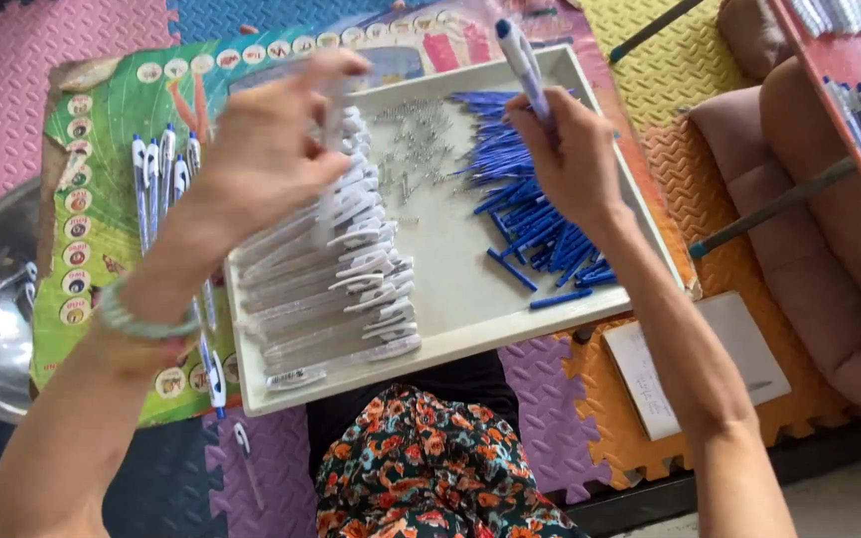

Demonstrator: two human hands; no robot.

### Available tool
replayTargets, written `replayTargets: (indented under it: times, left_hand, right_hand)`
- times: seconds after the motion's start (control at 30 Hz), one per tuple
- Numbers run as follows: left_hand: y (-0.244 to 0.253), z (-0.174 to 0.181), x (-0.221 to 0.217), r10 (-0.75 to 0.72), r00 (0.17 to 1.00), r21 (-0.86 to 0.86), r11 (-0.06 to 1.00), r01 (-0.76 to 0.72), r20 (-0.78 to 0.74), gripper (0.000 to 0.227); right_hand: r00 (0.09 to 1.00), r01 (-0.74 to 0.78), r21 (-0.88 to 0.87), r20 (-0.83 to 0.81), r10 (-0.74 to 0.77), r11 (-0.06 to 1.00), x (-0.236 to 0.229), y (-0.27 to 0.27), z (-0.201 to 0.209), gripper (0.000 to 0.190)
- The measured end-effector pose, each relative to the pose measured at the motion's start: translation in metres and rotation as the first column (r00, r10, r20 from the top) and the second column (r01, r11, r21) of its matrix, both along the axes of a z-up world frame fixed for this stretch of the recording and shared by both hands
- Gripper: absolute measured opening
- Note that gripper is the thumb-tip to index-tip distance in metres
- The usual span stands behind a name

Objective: Assembling pens by inserting springs and ink cartridges into pen bodies

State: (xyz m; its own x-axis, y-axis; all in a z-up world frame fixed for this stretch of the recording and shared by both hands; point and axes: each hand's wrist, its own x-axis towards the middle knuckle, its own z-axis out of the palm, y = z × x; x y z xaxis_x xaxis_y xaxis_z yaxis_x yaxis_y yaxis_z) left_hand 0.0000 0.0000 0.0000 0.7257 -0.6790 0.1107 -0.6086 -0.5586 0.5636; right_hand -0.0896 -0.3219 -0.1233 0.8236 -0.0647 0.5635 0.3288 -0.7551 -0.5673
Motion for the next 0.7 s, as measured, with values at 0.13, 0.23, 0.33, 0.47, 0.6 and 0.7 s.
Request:
replayTargets:
  times: [0.13, 0.23, 0.33, 0.47, 0.6, 0.7]
  left_hand:
    - [0.057, -0.028, -0.051, 0.126, 0.970, -0.328, 0.925, -0.191, -0.208, 0.060]
    - [0.086, -0.078, -0.083, 0.242, 0.871, -0.290, 0.876, -0.386, -0.428, 0.042]
    - [0.101, -0.113, -0.106, 0.308, 0.765, -0.275, 0.804, -0.527, -0.565, 0.038]
    - [0.115, -0.148, -0.120, 0.294, 0.956, -0.256, 0.922, -0.290, -0.025, 0.032]
    - [0.136, -0.195, -0.126, 0.230, 0.931, -0.118, 0.972, -0.204, 0.282, 0.036]
    - [0.139, -0.200, -0.134, 0.239, 0.880, -0.079, 0.971, -0.227, 0.411, 0.033]
  right_hand:
    - [1.000, 0.023, 0.154, -0.016, -0.021, 0.988, -0.008, -0.008, -0.012, 0.007]
    - [0.993, 0.097, 0.183, -0.090, -0.081, 0.978, -0.017, -0.007, -0.010, 0.010]
    - [0.993, 0.056, 0.233, -0.111, -0.031, 0.971, -0.021, -0.003, -0.004, 0.014]
    - [0.994, -0.020, 0.245, -0.103, 0.046, 0.969, -0.023, 0.003, 0.003, 0.015]
    - [0.994, -0.043, 0.315, -0.078, 0.071, 0.948, -0.021, 0.003, 0.001, 0.016]
    - [0.996, -0.054, 0.335, -0.051, 0.075, 0.941, -0.020, 0.001, -0.003, 0.016]
